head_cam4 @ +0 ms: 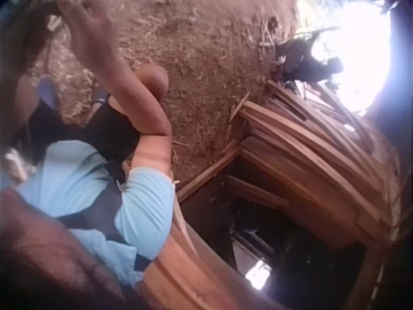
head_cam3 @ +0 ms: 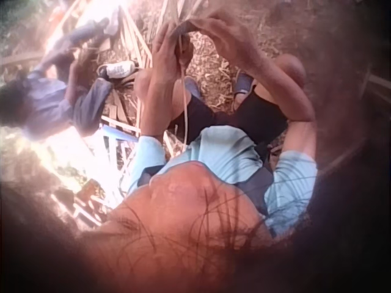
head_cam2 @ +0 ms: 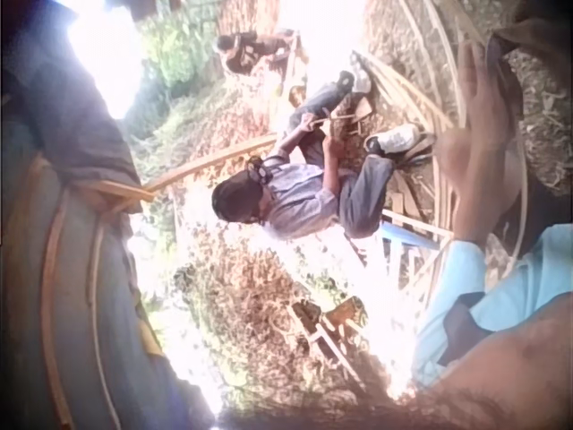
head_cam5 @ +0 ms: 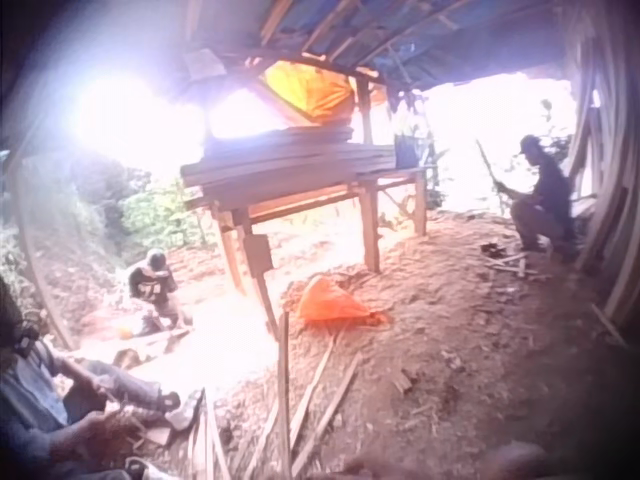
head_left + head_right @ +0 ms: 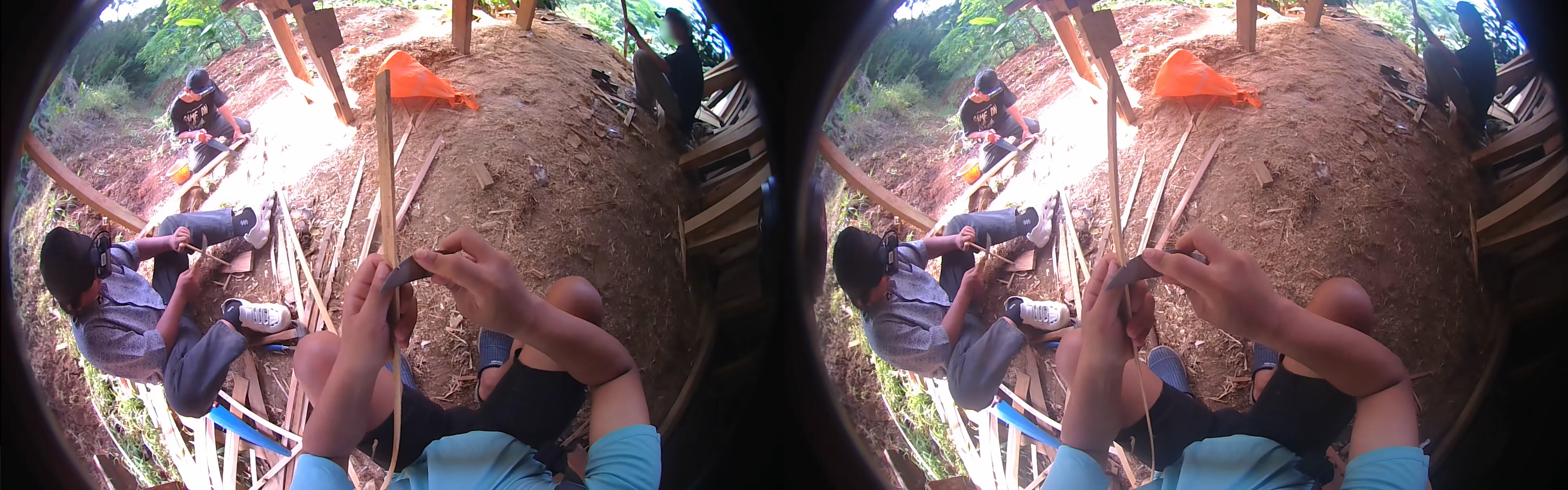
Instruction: The person sits on the ground and uses a knife to shave thin strips from a wooden plank. They hold the plank with their left hand and scrape the blade along its length with their right hand, creating wood shavings. Other people are visible in the background working on similar tasks.
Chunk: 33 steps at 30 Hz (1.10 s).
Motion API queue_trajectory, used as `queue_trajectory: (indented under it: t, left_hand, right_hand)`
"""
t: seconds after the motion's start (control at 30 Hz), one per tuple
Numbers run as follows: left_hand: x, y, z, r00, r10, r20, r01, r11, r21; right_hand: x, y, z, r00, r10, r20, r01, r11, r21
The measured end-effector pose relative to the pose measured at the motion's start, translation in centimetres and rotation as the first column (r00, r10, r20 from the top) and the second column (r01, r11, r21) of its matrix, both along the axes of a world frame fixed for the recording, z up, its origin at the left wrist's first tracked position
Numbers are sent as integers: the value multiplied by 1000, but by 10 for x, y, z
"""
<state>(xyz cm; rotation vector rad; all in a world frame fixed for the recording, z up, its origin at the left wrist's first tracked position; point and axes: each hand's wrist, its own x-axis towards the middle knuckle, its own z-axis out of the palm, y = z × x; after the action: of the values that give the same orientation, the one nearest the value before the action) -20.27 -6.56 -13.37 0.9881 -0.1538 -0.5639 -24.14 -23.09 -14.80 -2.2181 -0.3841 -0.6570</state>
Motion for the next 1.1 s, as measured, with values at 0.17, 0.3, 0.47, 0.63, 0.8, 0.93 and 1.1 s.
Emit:
queue_trajectory:
  t: [0.17, 0.3, 0.47, 0.63, 0.8, 0.93, 1.1]
  left_hand:
    - [-3, 4, 1, 998, -42, 42, 43, 999, -29]
    - [-7, 0, 1, 996, -48, 75, 50, 999, -20]
    - [-11, 2, -2, 987, -141, 81, 138, 990, 43]
    - [5, 11, -1, 995, 0, 99, -9, 996, 85]
    - [3, 11, 4, 987, 85, 133, -107, 980, 167]
    - [1, 13, 2, 965, 78, 250, -131, 971, 202]
    - [-1, 17, 4, 965, 72, 251, -117, 979, 169]
  right_hand:
    - [0, 1, 4, 997, -34, 75, 33, 999, 24]
    - [6, -2, 4, 991, -75, 111, 64, 993, 94]
    - [26, -25, 15, 948, -255, 191, 225, 960, 165]
    - [1, 0, 3, 998, -20, 67, 14, 997, 82]
    - [-2, 16, 4, 999, 6, -32, -4, 998, 64]
    - [1, 15, 4, 1000, -22, -17, 23, 999, 22]
    - [1, 18, 6, 999, -48, -6, 48, 998, -28]
